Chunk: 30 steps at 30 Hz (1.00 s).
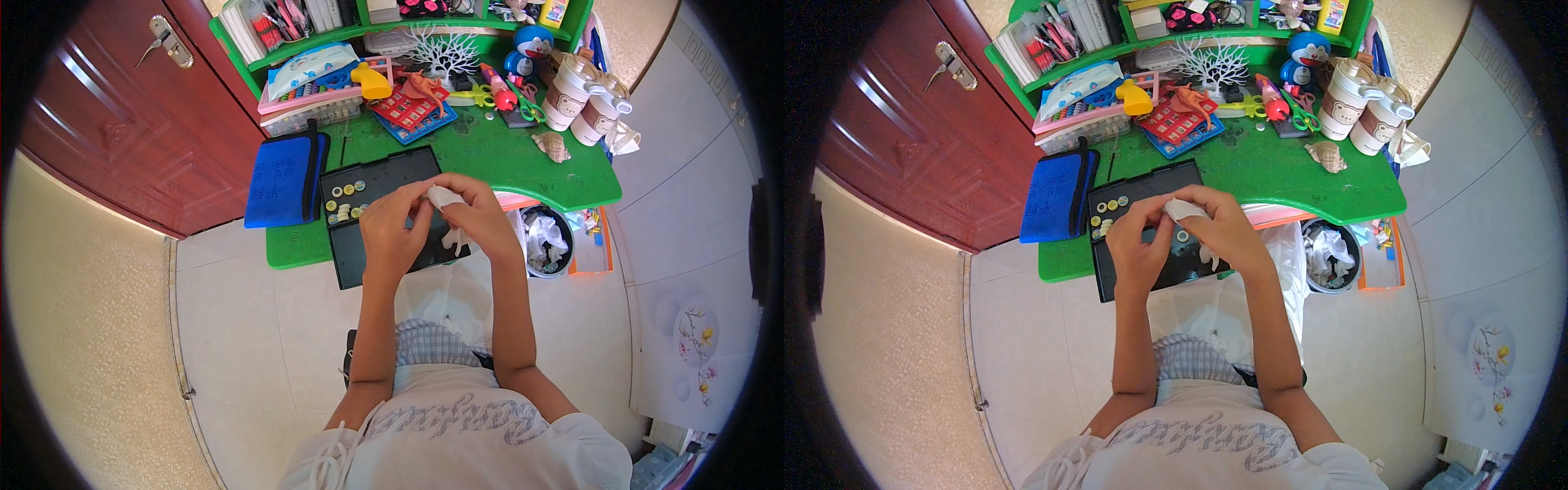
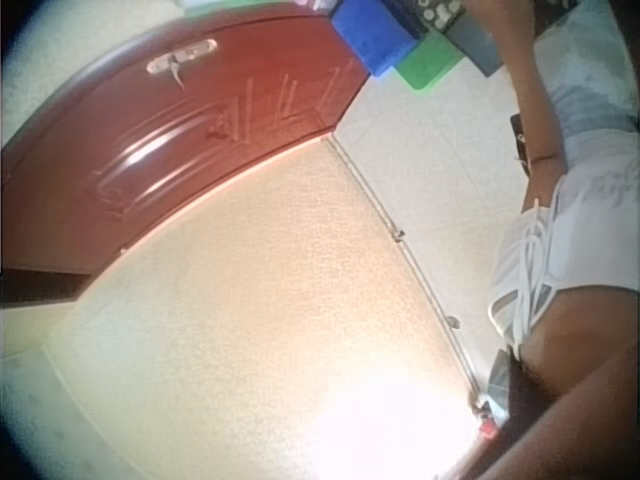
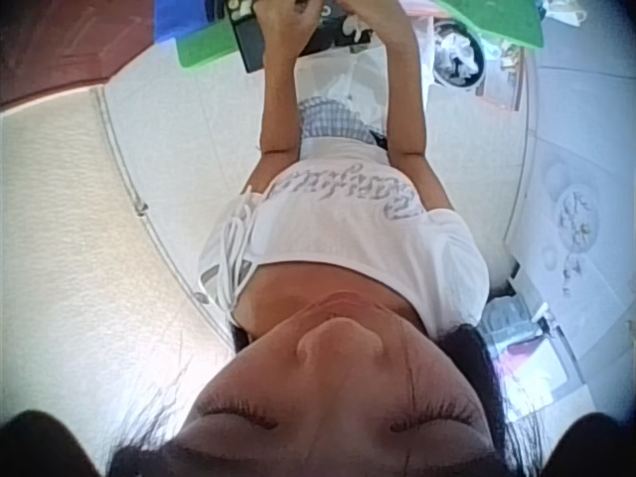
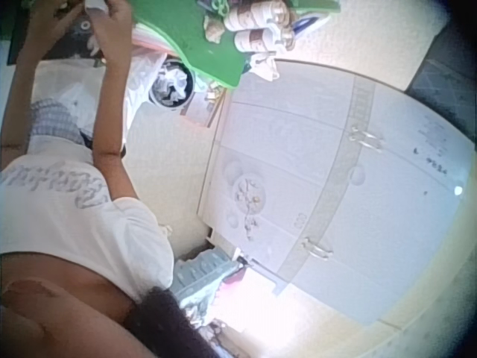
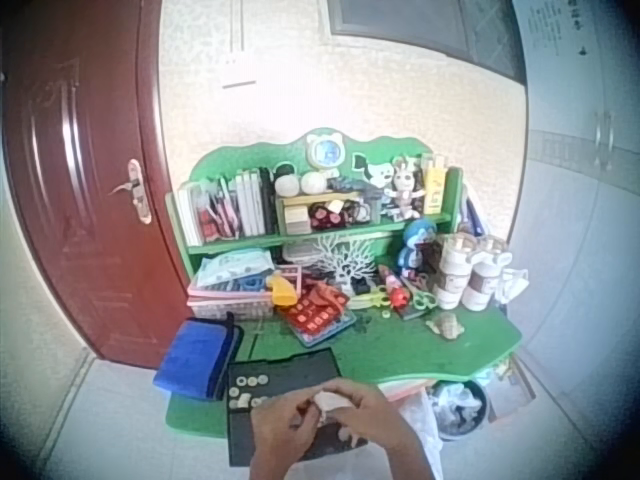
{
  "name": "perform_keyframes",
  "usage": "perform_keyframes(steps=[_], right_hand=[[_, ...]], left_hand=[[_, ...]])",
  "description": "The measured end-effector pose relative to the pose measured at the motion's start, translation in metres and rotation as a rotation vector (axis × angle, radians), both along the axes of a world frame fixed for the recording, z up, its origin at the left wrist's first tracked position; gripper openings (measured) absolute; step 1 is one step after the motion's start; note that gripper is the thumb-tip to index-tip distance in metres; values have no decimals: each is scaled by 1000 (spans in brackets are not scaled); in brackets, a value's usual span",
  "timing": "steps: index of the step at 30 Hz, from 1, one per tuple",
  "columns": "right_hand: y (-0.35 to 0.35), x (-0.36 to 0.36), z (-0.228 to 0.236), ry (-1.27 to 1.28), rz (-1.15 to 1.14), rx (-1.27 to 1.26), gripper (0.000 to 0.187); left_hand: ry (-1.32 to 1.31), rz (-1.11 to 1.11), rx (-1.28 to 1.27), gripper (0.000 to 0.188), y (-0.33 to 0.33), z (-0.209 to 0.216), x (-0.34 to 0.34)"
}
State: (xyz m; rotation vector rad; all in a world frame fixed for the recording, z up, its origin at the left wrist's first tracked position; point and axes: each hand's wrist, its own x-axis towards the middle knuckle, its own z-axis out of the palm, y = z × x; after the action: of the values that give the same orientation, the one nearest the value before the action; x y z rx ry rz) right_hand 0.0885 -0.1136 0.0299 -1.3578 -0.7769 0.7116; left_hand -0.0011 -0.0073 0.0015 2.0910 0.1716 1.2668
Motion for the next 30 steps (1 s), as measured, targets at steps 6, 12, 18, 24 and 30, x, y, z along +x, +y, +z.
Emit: perform_keyframes(steps=[6,12,18,24,30], right_hand=[[-1,1,-3,64,-97,7,14],[-1,4,-7,44,-123,72,15],[-1,3,-3,42,31,-4,20],[-1,1,-2,29,-20,57,22],[0,1,-2,24,-88,36,22]], left_hand=[[10,0,-16,21,0,0,-1],[8,-3,-16,21,0,0,-1],[-18,-5,0,22,-1,2,-2],[-33,9,-10,23,-2,1,1],[-16,7,-15,25,-1,0,0]])
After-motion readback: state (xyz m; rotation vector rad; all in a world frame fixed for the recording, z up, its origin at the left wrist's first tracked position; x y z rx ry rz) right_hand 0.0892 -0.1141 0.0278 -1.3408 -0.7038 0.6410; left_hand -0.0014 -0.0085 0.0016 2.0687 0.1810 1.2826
